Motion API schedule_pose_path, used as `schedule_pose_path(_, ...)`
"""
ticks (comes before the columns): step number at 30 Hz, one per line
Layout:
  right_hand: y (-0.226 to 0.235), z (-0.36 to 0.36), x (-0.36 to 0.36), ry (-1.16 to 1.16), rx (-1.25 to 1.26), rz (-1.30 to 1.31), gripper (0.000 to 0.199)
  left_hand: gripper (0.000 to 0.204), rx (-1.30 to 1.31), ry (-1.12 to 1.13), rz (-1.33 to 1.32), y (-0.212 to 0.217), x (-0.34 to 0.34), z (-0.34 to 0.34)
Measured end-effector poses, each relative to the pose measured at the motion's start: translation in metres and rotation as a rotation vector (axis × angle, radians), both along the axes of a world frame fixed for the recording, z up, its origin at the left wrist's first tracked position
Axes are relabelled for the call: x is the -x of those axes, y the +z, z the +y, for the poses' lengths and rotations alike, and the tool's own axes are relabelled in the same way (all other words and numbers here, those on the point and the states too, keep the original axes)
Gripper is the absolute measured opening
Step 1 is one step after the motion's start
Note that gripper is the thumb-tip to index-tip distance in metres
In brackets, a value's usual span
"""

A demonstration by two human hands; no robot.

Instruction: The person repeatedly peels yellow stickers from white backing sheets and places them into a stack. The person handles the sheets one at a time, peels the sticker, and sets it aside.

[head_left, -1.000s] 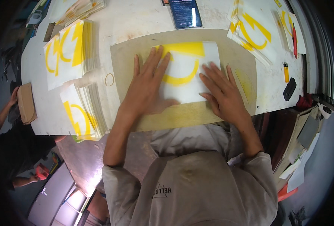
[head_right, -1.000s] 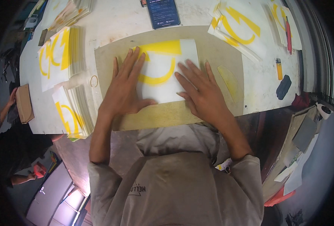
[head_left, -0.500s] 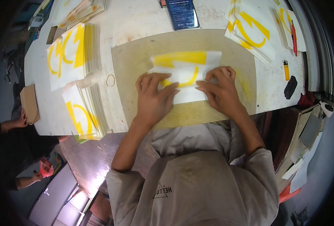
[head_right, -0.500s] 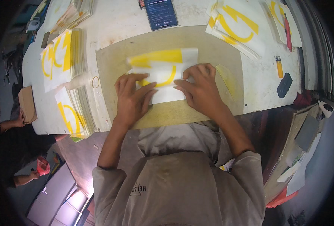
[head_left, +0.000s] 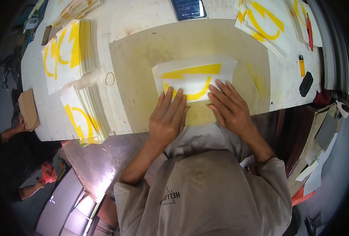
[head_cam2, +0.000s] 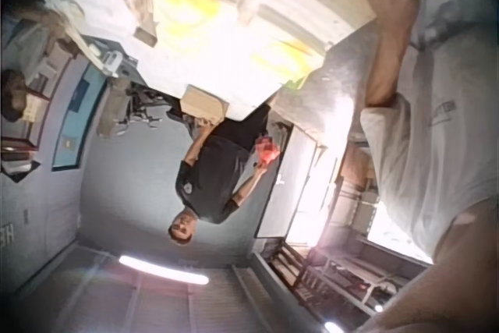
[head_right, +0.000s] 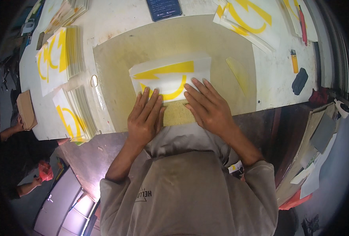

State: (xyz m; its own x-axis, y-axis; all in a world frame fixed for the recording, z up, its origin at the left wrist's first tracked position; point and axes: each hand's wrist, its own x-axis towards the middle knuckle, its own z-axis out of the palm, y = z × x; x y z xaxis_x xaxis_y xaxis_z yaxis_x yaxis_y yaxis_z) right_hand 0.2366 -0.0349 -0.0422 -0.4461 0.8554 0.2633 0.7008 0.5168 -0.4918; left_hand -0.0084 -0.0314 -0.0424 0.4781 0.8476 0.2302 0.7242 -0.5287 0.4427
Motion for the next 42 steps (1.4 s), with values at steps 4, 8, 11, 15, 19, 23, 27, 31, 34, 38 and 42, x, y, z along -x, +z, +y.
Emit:
schedule_pose_path(4, -0.001, -0.003, -0.001, 0.003, 0.003, 0.005, 0.039, 0.031, -0.011, 0.001, -0.024, -0.001, 0.000, -0.002)
schedule_pose_path(8, -0.002, -0.002, -0.001, -0.005, -0.006, 0.002, 0.039, 0.030, -0.012, 0.002, -0.046, -0.003, 0.000, -0.002)
schedule_pose_path(11, -0.003, -0.003, -0.001, 0.003, 0.002, 0.011, 0.039, 0.030, -0.018, 0.004, -0.058, -0.004, 0.001, -0.003)
schedule_pose_path(15, -0.003, -0.003, -0.001, 0.001, 0.003, 0.010, 0.039, 0.031, -0.039, -0.001, -0.080, -0.005, 0.001, -0.004)
schedule_pose_path(19, -0.005, -0.004, -0.002, -0.004, 0.003, 0.011, 0.037, 0.030, -0.050, -0.009, -0.080, -0.006, 0.002, -0.003)
schedule_pose_path(23, -0.006, -0.004, -0.003, -0.001, 0.009, 0.017, 0.035, 0.030, -0.058, -0.012, -0.072, -0.006, 0.002, -0.003)
schedule_pose_path(27, -0.006, -0.004, -0.002, -0.003, 0.014, 0.023, 0.035, 0.030, -0.057, -0.010, -0.069, -0.008, 0.003, -0.005)
schedule_pose_path(31, -0.005, -0.003, -0.003, -0.001, 0.016, 0.014, 0.034, 0.031, -0.023, -0.014, -0.073, -0.008, 0.006, -0.005)
schedule_pose_path(34, -0.006, -0.003, -0.004, 0.005, 0.025, 0.016, 0.033, 0.033, 0.017, 0.012, -0.028, -0.004, 0.016, -0.009)
schedule_pose_path(38, -0.005, -0.004, -0.001, -0.012, 0.001, -0.015, 0.032, 0.033, 0.010, 0.056, 0.042, -0.001, 0.031, -0.015)
schedule_pose_path(42, 0.000, -0.010, 0.035, -0.013, 0.034, -0.026, 0.032, 0.034, 0.005, 0.037, 0.053, -0.002, 0.030, -0.015)
